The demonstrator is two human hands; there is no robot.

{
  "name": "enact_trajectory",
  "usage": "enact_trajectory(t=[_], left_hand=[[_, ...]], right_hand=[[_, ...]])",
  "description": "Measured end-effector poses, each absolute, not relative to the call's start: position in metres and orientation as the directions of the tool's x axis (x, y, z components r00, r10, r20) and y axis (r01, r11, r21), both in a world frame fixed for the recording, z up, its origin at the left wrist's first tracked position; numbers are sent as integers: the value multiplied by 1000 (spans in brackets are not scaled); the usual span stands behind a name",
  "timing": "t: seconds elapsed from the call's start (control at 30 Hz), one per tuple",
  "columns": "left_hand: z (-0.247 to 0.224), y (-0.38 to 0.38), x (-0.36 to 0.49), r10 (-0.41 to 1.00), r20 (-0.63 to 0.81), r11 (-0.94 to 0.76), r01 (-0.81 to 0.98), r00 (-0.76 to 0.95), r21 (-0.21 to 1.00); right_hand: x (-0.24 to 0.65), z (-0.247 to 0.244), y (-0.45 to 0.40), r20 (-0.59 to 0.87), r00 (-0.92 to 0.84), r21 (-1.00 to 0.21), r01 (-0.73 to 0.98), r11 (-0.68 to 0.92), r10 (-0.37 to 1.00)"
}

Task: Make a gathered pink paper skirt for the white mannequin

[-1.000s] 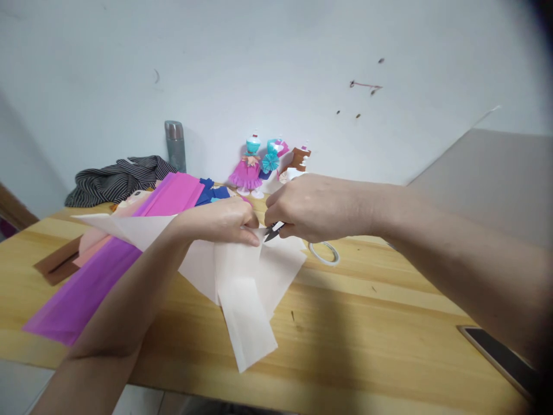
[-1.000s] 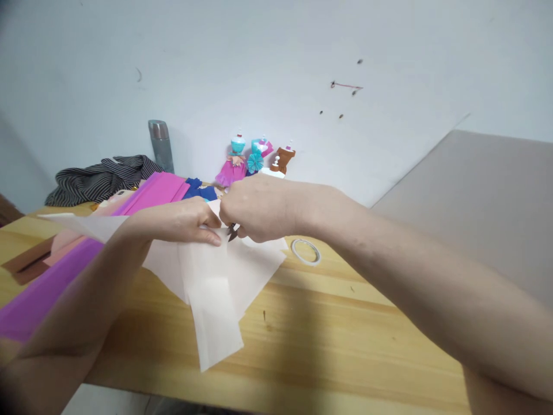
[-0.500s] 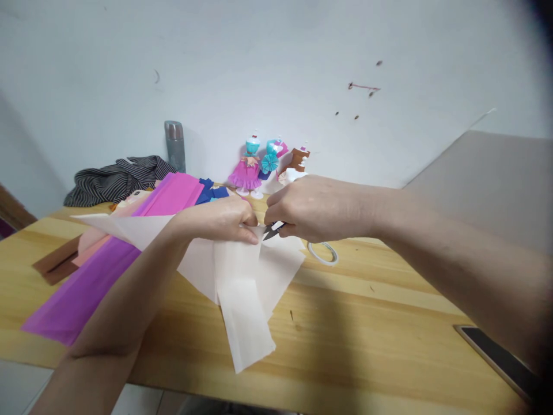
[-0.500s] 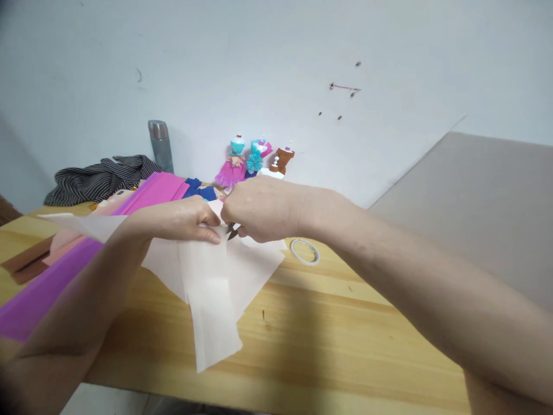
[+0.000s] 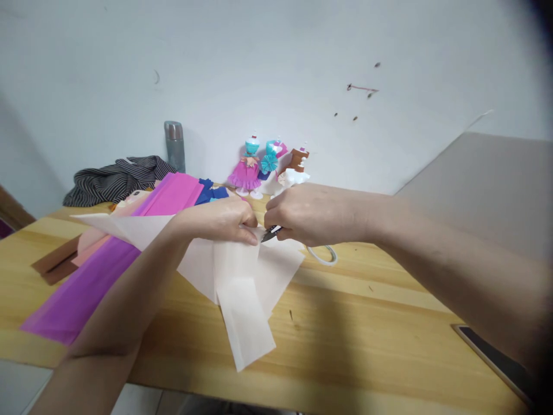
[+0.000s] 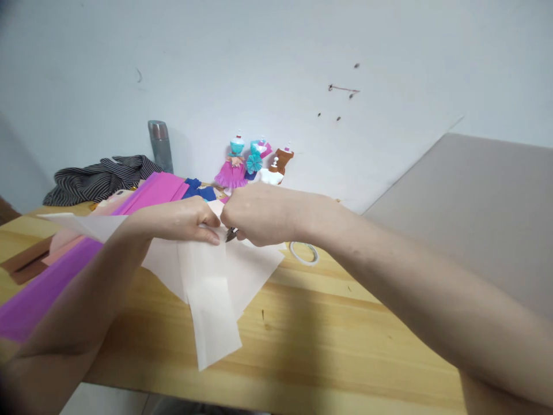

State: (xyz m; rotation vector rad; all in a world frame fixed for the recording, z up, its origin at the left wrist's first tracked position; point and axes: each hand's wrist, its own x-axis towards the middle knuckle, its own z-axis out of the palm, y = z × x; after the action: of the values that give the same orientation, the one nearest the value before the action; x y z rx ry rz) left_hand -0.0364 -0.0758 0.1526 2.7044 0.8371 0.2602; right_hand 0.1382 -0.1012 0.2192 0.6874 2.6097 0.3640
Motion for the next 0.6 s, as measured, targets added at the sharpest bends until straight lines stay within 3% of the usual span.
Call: enact_trajectory(t=[0.6], left_hand=[[153,-76,-39,559,102,-797,498,823,342]], right_hand=[[137,215,-99,-274,-842,293,387,874,465]])
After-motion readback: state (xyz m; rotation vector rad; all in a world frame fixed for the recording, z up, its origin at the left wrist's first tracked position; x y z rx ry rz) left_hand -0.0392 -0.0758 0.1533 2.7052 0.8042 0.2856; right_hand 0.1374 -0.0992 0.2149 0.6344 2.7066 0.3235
